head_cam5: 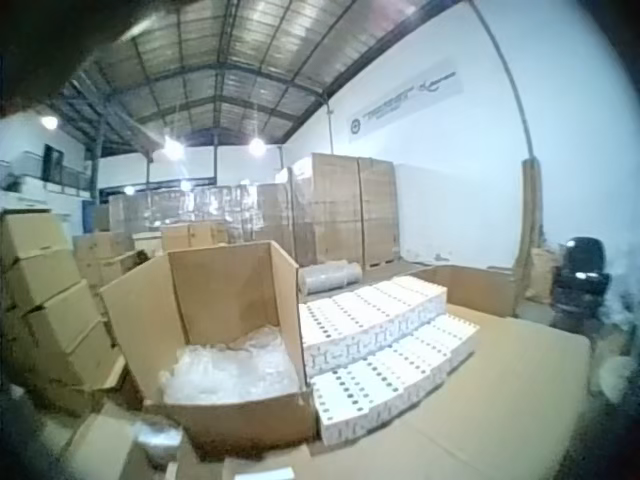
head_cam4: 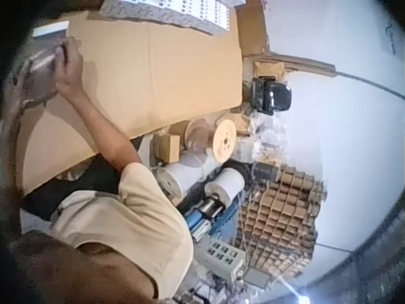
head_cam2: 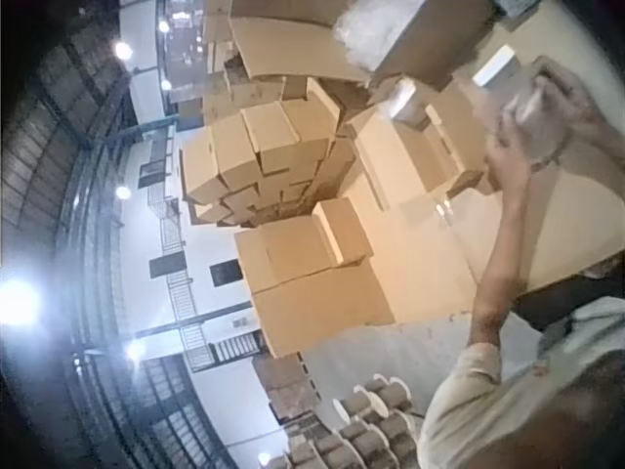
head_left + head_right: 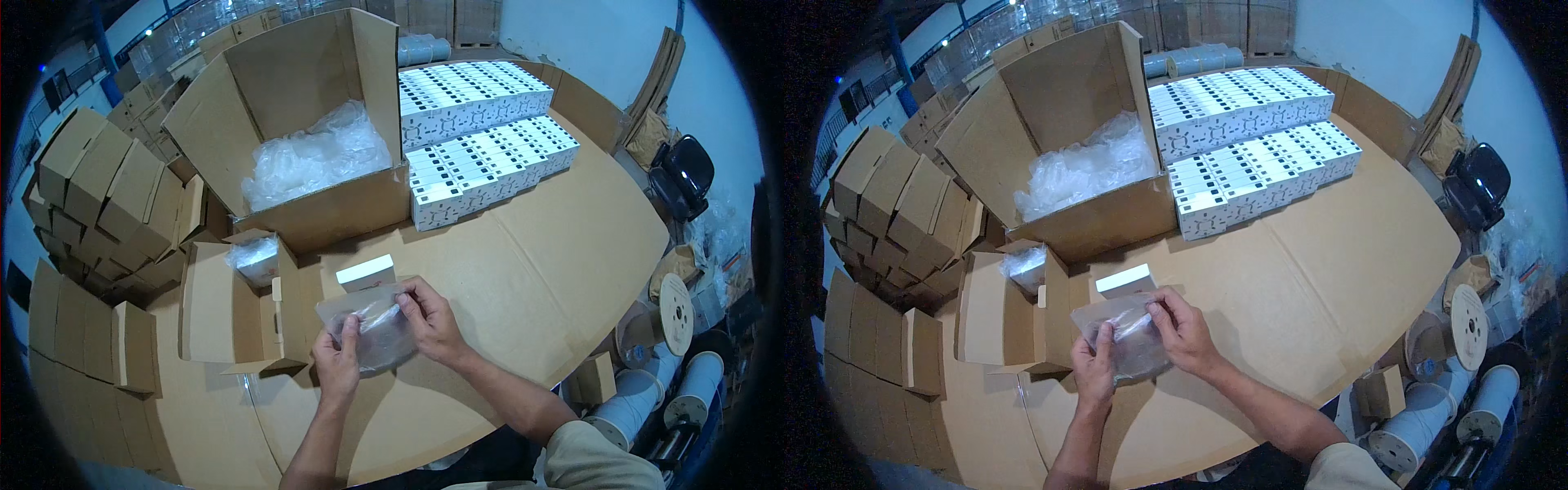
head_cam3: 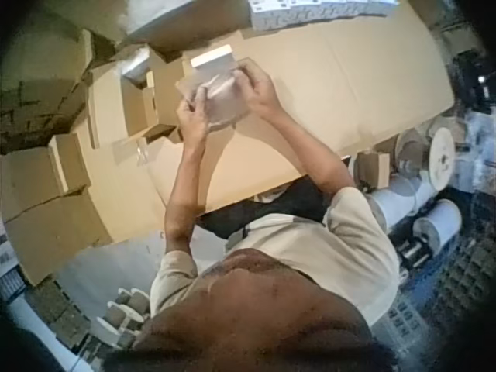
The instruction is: Pack small cardboard boxes with bubble wrap and insert into larger shipping containers.
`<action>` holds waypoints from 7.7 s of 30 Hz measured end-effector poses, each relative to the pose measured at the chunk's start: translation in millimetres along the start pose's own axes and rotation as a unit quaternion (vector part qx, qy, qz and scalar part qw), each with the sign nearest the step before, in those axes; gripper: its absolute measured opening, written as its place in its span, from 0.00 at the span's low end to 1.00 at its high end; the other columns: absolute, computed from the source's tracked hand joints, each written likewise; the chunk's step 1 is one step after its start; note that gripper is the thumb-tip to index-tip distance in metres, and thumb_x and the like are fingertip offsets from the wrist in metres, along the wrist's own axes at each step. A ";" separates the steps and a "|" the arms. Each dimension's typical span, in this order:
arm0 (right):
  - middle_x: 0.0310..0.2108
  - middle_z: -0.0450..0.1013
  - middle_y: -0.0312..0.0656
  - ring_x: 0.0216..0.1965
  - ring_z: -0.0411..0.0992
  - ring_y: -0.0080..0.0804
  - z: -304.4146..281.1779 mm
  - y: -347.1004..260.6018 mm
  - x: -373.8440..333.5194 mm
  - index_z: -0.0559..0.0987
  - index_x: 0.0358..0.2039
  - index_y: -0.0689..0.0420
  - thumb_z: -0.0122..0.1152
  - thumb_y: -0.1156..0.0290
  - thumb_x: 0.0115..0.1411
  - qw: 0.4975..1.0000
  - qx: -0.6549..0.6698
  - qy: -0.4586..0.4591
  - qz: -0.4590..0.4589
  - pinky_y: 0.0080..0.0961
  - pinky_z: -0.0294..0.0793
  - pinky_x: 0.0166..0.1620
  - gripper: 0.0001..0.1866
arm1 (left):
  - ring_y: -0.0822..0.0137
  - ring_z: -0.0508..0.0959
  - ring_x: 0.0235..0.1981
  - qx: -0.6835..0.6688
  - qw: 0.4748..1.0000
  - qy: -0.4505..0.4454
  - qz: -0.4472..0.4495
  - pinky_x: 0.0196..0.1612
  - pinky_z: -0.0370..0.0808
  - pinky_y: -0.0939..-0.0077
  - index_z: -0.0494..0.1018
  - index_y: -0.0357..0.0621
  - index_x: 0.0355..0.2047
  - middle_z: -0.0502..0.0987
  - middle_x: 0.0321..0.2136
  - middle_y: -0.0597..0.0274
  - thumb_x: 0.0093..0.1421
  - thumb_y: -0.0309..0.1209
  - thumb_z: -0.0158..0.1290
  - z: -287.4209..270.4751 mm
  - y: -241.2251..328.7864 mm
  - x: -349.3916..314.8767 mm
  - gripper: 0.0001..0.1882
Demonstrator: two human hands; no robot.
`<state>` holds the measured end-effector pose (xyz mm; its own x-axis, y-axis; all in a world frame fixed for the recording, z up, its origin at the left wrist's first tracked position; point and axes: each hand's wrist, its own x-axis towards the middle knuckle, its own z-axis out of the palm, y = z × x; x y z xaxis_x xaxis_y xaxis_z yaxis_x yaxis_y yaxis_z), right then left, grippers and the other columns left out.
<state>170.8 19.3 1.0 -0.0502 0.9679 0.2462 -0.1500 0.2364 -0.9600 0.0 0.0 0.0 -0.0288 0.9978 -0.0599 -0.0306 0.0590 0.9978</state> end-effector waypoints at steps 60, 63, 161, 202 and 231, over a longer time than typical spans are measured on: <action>0.52 0.76 0.44 0.54 0.71 0.42 -19.9 -29.2 10.1 0.84 0.35 0.55 0.73 0.79 0.48 0.935 -0.279 -0.007 -0.220 0.35 0.75 0.51 0.12 | 0.69 0.80 0.43 0.038 0.993 0.020 0.109 0.45 0.80 0.75 0.70 0.40 0.48 0.77 0.42 0.61 0.46 0.27 0.76 3.2 0.1 -9.4 0.32; 0.51 0.76 0.43 0.54 0.71 0.40 -20.2 -29.4 10.4 0.84 0.34 0.54 0.72 0.80 0.49 0.932 -0.282 -0.007 -0.226 0.33 0.76 0.48 0.11 | 0.69 0.80 0.43 0.043 0.993 0.019 0.109 0.45 0.80 0.75 0.71 0.40 0.48 0.77 0.42 0.61 0.46 0.27 0.76 3.5 1.6 -9.3 0.32; 0.50 0.71 0.45 0.52 0.74 0.36 -50.0 -13.2 48.5 0.66 0.47 0.59 0.60 0.86 0.62 0.971 0.223 -0.021 -0.081 0.43 0.85 0.53 0.16 | 0.66 0.82 0.43 0.063 0.998 0.001 0.028 0.50 0.78 0.69 0.75 0.34 0.45 0.83 0.41 0.55 0.49 0.29 0.74 -9.5 1.2 0.8 0.26; 0.41 0.73 0.37 0.45 0.75 0.24 -41.1 -7.5 44.4 0.73 0.42 0.61 0.64 0.82 0.62 0.991 0.091 -0.094 0.032 0.25 0.77 0.51 0.10 | 0.66 0.82 0.42 0.068 0.996 -0.031 0.044 0.48 0.79 0.69 0.74 0.37 0.48 0.83 0.40 0.55 0.50 0.33 0.74 -14.4 -9.7 3.8 0.28; 0.30 0.75 0.33 0.32 0.71 0.16 -23.2 15.3 37.5 0.74 0.42 0.59 0.58 0.72 0.70 0.985 0.019 -0.120 0.120 0.17 0.71 0.34 0.05 | 0.71 0.78 0.38 0.053 0.989 0.125 0.062 0.44 0.76 0.72 0.76 0.33 0.44 0.82 0.35 0.59 0.74 0.45 0.46 -16.9 -19.2 14.6 0.23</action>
<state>189.5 61.3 -7.6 -0.3198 0.9466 0.0409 -0.1415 -0.0050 -0.9899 -16.7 12.9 -20.5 -0.2714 0.9599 0.0705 0.0932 -0.0467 0.9946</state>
